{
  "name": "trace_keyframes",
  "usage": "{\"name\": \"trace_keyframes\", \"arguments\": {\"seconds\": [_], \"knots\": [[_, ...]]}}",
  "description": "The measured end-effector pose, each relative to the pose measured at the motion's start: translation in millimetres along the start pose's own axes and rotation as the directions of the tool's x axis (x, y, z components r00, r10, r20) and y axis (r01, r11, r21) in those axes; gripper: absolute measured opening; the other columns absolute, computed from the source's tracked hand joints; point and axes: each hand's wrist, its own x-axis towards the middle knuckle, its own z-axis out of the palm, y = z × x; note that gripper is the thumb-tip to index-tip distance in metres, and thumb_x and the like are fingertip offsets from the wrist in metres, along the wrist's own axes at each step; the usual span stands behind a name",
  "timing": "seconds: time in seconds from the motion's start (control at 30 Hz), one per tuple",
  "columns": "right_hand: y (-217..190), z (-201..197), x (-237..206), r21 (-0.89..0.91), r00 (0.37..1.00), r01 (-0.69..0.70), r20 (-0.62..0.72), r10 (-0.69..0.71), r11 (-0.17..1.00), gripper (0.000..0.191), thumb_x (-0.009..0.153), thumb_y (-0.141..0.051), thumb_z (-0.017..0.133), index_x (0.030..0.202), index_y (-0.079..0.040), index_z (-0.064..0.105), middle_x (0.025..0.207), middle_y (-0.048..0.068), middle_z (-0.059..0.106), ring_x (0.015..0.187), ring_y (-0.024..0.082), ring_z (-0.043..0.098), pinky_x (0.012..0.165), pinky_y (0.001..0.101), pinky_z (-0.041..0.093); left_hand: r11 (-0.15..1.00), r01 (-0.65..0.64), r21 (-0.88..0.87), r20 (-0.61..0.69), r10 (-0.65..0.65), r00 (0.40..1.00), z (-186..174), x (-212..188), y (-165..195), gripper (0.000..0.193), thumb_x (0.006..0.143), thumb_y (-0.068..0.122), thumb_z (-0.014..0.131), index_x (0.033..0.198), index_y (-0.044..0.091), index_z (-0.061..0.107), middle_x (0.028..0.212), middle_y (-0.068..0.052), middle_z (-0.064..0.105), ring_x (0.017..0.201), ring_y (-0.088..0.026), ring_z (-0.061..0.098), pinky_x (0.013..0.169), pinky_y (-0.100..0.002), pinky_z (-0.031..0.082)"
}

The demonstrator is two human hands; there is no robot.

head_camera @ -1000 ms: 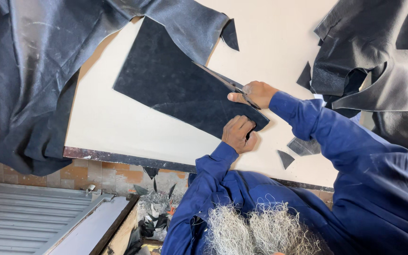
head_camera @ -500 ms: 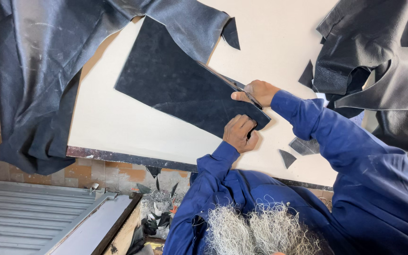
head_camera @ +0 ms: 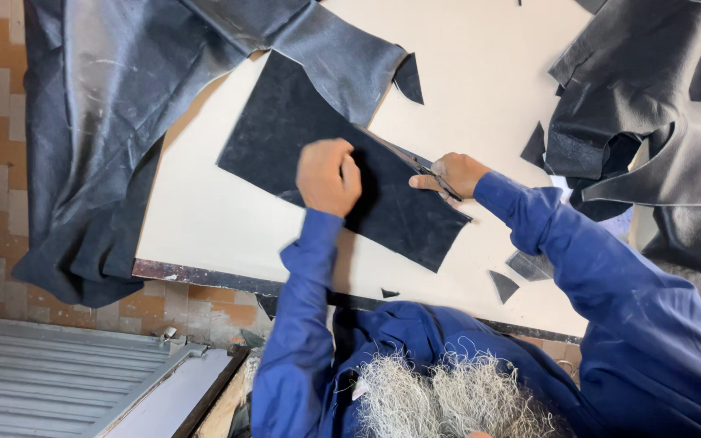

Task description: The person cuts a large piece of black leather on a white table using shears, following chalk lines to produce multiple pattern pieces. The person repeatedly repositions the leather, cuts along marked edges, and stacks the finished pieces on the table.

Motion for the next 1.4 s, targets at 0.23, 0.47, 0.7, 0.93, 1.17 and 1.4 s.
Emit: {"name": "trace_keyframes", "arguments": {"seconds": [0.23, 0.47, 0.7, 0.93, 1.17, 1.4], "knots": [[-26, -2, -2, -0.145, 0.998, 0.041, -0.049, -0.049, 0.989, 0.075, 0.075, -0.078, 0.064, 0.057, -0.006, 0.065, 0.047, 0.007, 0.061, 0.046, 0.020, 0.064, 0.052, 0.0338, 0.053, 0.876, -0.065, 0.477, 0.336, -0.114, 0.935, -21, 75, -88, 0.049, 0.099, 0.037, 0.064, 0.146, 0.026, 0.055, 0.154, -0.008, 0.039, 0.142, -0.040, 0.033, 0.109, -0.063, 0.033], [-68, 0, 15, -0.070, 0.997, -0.023, -0.073, 0.017, 0.997, 0.072, 0.079, -0.075, 0.065, 0.059, -0.005, 0.065, 0.048, 0.006, 0.059, 0.045, 0.018, 0.061, 0.049, 0.0340, 0.049, 0.830, -0.025, 0.557, 0.449, -0.276, 0.850, -19, 86, -101, 0.064, 0.101, 0.052, 0.054, 0.160, 0.035, 0.036, 0.170, -0.004, 0.012, 0.154, -0.043, 0.006, 0.116, -0.076, 0.012], [-79, 20, 15, 0.065, 0.997, -0.030, -0.070, 0.034, 0.997, 0.066, 0.081, -0.067, 0.071, 0.063, -0.003, 0.065, 0.048, 0.007, 0.058, 0.042, 0.019, 0.058, 0.045, 0.0335, 0.047, 0.825, -0.032, 0.565, 0.445, -0.271, 0.854, -20, 82, -110, 0.063, 0.099, 0.051, 0.055, 0.159, 0.038, 0.036, 0.170, -0.003, 0.012, 0.154, -0.043, 0.006, 0.115, -0.078, 0.013], [-105, 34, 1, 0.139, 0.983, -0.068, -0.159, 0.090, 0.988, 0.057, 0.077, -0.062, 0.076, 0.072, -0.005, 0.068, 0.050, 0.008, 0.061, 0.044, 0.019, 0.062, 0.044, 0.0328, 0.051, 0.831, -0.027, 0.555, 0.430, -0.259, 0.865, -22, 79, -116, 0.065, 0.099, 0.047, 0.055, 0.160, 0.035, 0.034, 0.170, -0.003, 0.012, 0.154, -0.042, 0.007, 0.115, -0.077, 0.013], [-132, 40, 21, -0.001, 0.969, -0.107, -0.226, 0.104, 0.994, 0.069, 0.080, -0.073, 0.070, 0.064, -0.006, 0.068, 0.051, 0.007, 0.062, 0.049, 0.020, 0.065, 0.051, 0.0353, 0.052, 0.834, -0.038, 0.551, 0.424, -0.241, 0.873, -22, 76, -119, 0.066, 0.100, 0.042, 0.053, 0.161, 0.028, 0.032, 0.170, -0.002, 0.012, 0.155, -0.040, 0.007, 0.115, -0.077, 0.013], [-136, 47, 18, 0.050, 0.970, -0.132, -0.198, 0.140, 0.990, 0.072, 0.075, -0.076, 0.070, 0.056, -0.007, 0.063, 0.046, 0.007, 0.059, 0.044, 0.021, 0.063, 0.049, 0.0372, 0.053, 0.842, -0.042, 0.538, 0.405, -0.214, 0.889, -26, 75, -122, 0.067, 0.100, 0.038, 0.053, 0.163, 0.028, 0.031, 0.171, -0.002, 0.011, 0.155, -0.040, 0.007, 0.117, -0.076, 0.013]]}}
